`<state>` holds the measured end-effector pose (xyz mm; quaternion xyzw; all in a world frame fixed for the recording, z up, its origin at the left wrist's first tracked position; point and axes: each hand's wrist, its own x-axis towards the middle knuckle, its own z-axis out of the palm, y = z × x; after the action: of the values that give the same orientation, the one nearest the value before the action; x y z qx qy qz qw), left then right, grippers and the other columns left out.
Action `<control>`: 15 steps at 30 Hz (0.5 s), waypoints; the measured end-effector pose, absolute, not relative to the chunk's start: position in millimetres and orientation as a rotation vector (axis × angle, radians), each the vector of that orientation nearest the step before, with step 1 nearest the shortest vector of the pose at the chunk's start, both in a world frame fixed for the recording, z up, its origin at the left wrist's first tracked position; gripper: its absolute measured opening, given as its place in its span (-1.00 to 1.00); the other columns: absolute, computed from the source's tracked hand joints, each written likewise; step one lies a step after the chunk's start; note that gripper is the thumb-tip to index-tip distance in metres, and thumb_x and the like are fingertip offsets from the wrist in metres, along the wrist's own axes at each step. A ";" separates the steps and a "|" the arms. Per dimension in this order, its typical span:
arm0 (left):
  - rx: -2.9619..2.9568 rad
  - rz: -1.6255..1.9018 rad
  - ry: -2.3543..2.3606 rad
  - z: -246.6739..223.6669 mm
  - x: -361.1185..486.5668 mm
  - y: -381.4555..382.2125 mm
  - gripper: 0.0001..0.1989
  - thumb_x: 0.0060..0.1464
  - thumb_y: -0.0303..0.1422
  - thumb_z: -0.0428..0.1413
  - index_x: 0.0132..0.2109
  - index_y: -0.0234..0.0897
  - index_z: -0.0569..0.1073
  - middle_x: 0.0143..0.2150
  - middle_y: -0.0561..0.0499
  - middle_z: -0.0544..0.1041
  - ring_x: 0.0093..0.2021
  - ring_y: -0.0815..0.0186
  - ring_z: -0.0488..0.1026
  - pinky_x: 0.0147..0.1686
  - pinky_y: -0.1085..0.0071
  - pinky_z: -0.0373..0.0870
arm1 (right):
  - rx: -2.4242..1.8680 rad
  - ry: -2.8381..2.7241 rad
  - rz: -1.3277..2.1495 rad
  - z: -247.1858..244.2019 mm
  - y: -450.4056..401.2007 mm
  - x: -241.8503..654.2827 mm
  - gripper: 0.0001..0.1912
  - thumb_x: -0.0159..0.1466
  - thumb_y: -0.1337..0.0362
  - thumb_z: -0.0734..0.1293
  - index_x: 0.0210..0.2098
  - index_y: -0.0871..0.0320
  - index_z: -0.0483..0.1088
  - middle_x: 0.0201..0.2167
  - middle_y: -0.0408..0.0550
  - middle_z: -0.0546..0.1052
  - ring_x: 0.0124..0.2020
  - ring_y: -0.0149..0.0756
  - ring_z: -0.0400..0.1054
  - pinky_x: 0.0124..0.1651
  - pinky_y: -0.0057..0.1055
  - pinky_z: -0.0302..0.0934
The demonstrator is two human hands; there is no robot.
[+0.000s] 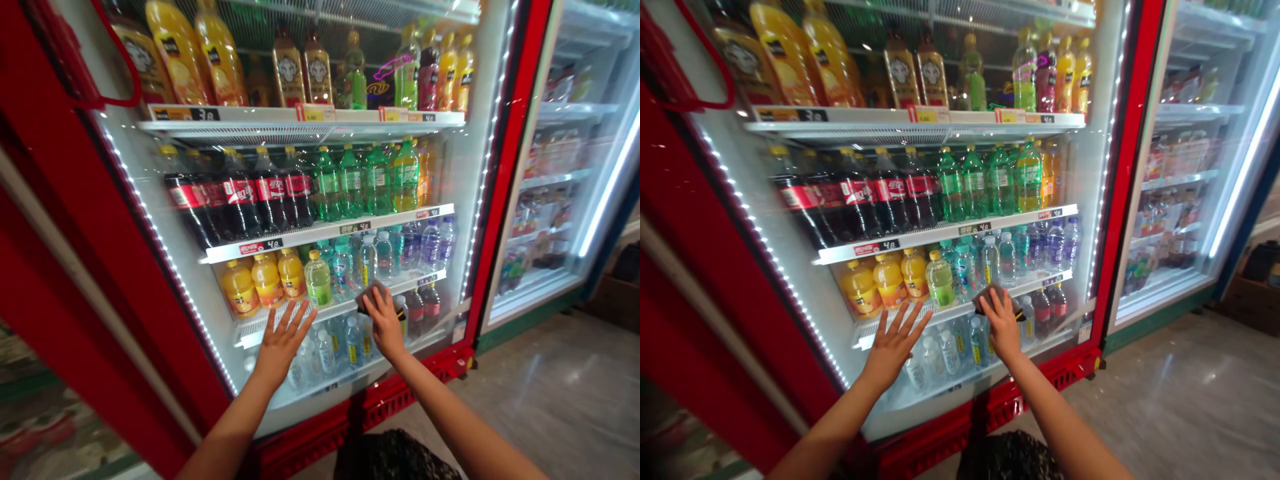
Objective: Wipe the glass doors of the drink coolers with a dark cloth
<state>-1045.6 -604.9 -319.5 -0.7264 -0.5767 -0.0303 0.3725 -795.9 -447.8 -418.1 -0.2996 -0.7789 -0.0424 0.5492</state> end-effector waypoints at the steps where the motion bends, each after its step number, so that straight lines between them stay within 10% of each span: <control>1: -1.859 -0.086 -1.468 -320.5 -1046.2 -604.7 -0.06 0.08 -0.52 0.23 0.48 0.03 0.00 0.50 0.01 0.06 0.53 0.15 -0.25 0.46 -0.09 -0.47 | -0.762 -1.772 -0.083 -409.3 -447.3 -800.4 0.03 0.15 0.65 0.11 0.49 -0.23 -0.15 0.53 -0.20 -0.13 0.53 0.07 -0.46 0.39 0.37 -0.02; 15: -1.884 -0.154 -1.440 -327.8 -1054.1 -618.4 -0.09 0.11 -0.53 0.18 0.50 -0.07 -0.04 0.52 0.00 0.00 0.54 0.16 -0.26 0.48 -0.11 -0.43 | -0.704 -1.938 -0.220 -391.8 -485.0 -842.9 -0.04 0.20 0.65 0.11 0.50 -0.08 -0.16 0.53 -0.09 -0.15 0.52 0.11 -0.54 0.37 0.34 0.03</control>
<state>-1054.1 -618.4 -327.8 -0.7356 -0.5622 -0.0600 0.3732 -842.9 -485.0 -391.8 -0.2922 -0.8046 -0.0915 0.5088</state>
